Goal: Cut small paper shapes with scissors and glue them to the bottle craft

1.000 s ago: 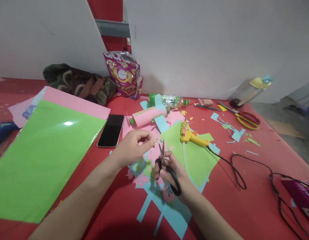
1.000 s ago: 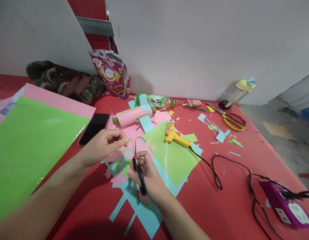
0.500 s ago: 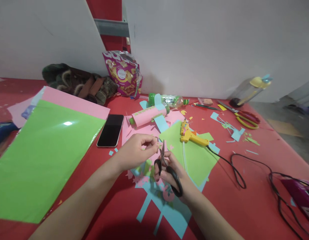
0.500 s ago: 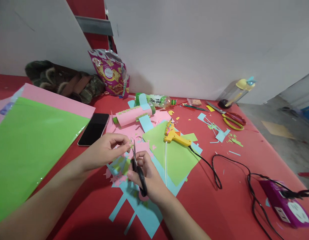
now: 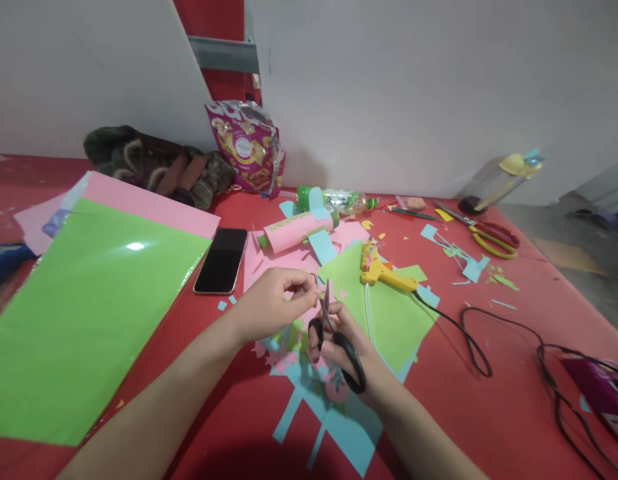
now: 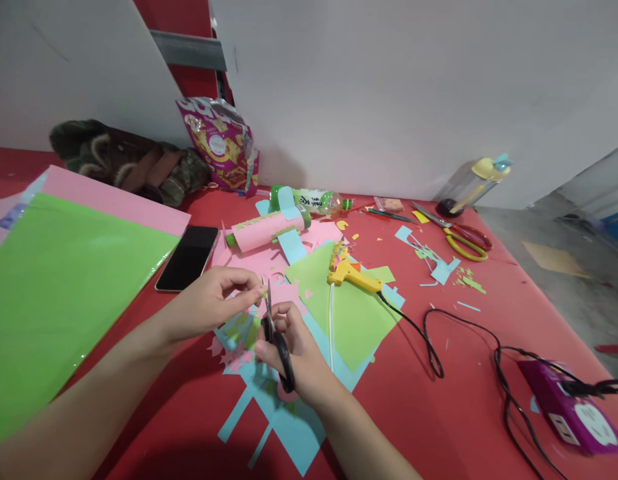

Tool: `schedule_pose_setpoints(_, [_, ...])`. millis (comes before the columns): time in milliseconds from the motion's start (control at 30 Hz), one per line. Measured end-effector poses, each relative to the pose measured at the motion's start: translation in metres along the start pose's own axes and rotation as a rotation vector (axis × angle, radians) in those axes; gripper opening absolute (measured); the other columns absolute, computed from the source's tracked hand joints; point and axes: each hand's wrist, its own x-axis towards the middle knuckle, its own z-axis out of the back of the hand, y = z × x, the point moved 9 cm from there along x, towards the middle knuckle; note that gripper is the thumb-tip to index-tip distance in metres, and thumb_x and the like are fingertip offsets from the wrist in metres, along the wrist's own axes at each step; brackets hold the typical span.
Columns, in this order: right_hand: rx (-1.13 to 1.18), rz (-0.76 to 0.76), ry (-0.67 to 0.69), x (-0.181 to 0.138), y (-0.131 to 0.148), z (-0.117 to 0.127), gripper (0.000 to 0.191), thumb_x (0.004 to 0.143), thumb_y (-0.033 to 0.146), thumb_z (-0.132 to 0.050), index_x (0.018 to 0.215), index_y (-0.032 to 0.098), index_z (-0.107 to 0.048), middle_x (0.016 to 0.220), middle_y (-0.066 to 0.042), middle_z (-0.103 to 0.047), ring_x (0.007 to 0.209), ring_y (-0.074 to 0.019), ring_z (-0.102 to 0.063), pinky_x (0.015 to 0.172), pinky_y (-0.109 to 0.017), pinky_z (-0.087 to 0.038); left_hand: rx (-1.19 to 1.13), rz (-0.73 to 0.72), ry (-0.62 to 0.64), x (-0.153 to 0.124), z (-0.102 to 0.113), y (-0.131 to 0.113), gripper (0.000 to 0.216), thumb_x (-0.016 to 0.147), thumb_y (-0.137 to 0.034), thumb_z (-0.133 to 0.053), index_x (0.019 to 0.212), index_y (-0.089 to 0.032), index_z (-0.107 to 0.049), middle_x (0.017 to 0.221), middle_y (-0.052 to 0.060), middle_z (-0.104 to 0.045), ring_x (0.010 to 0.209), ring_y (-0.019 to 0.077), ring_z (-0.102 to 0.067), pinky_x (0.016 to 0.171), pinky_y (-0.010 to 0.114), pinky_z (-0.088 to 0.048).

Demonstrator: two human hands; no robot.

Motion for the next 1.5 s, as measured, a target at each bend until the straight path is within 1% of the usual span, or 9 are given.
schedule_pose_setpoints(400, [0.002, 0.015, 0.010, 0.0009, -0.0024, 0.0013, 0.038, 0.067, 0.041, -0.063, 0.083, 0.022, -0.035, 0.066, 0.004, -0.040, 0.055, -0.0087, -0.041, 0.053, -0.024, -0.029, 0.054, -0.006, -0.004, 0.0001, 0.0003, 0.0029, 0.021, 0.076, -0.023, -0.040, 0.057, -0.014, -0.044, 0.056, -0.004, -0.040, 0.055, 0.0078, -0.038, 0.053, 0.018, -0.032])
schedule_pose_setpoints(633, [0.007, 0.006, 0.008, 0.0004, -0.0030, 0.0012, 0.038, 0.066, 0.042, -0.063, 0.081, 0.021, -0.035, 0.064, 0.005, -0.041, 0.054, -0.0076, -0.040, 0.052, -0.023, -0.030, 0.064, -0.019, -0.003, -0.0007, 0.0014, -0.0002, 0.022, 0.076, -0.023, -0.041, 0.056, -0.014, -0.044, 0.055, -0.004, -0.040, 0.055, 0.0075, -0.038, 0.053, 0.018, -0.033])
schedule_pose_setpoints(933, [0.014, -0.004, 0.012, 0.0001, -0.0041, 0.0014, 0.037, 0.067, 0.041, -0.062, 0.081, 0.021, -0.034, 0.065, 0.005, -0.041, 0.052, -0.0066, -0.040, 0.052, -0.023, -0.031, 0.071, 0.011, 0.008, -0.0001, 0.0010, 0.0029, 0.022, 0.076, -0.026, -0.041, 0.057, -0.014, -0.045, 0.056, -0.003, -0.042, 0.056, 0.0080, -0.039, 0.054, 0.019, -0.032])
schedule_pose_setpoints(1100, [0.003, 0.005, 0.020, 0.0001, -0.0024, 0.0000, 0.037, 0.068, 0.041, -0.062, 0.080, 0.021, -0.034, 0.061, 0.006, -0.041, 0.050, -0.0062, -0.039, 0.048, -0.021, -0.028, 0.094, 0.001, 0.007, -0.0004, 0.0027, 0.0020, 0.023, 0.075, -0.025, -0.041, 0.055, -0.014, -0.044, 0.054, -0.004, -0.040, 0.054, 0.0076, -0.037, 0.053, 0.019, -0.032])
schedule_pose_setpoints(1500, [-0.024, -0.005, 0.008, 0.0007, -0.0072, 0.0030, 0.036, 0.068, 0.038, -0.062, 0.081, 0.020, -0.034, 0.058, 0.008, -0.041, 0.046, -0.0051, -0.038, 0.045, -0.018, -0.028, 0.118, 0.020, 0.028, -0.0018, 0.0039, 0.0027, 0.025, 0.076, -0.027, -0.041, 0.055, -0.014, -0.044, 0.053, -0.004, -0.037, 0.053, 0.0073, -0.035, 0.052, 0.018, -0.030])
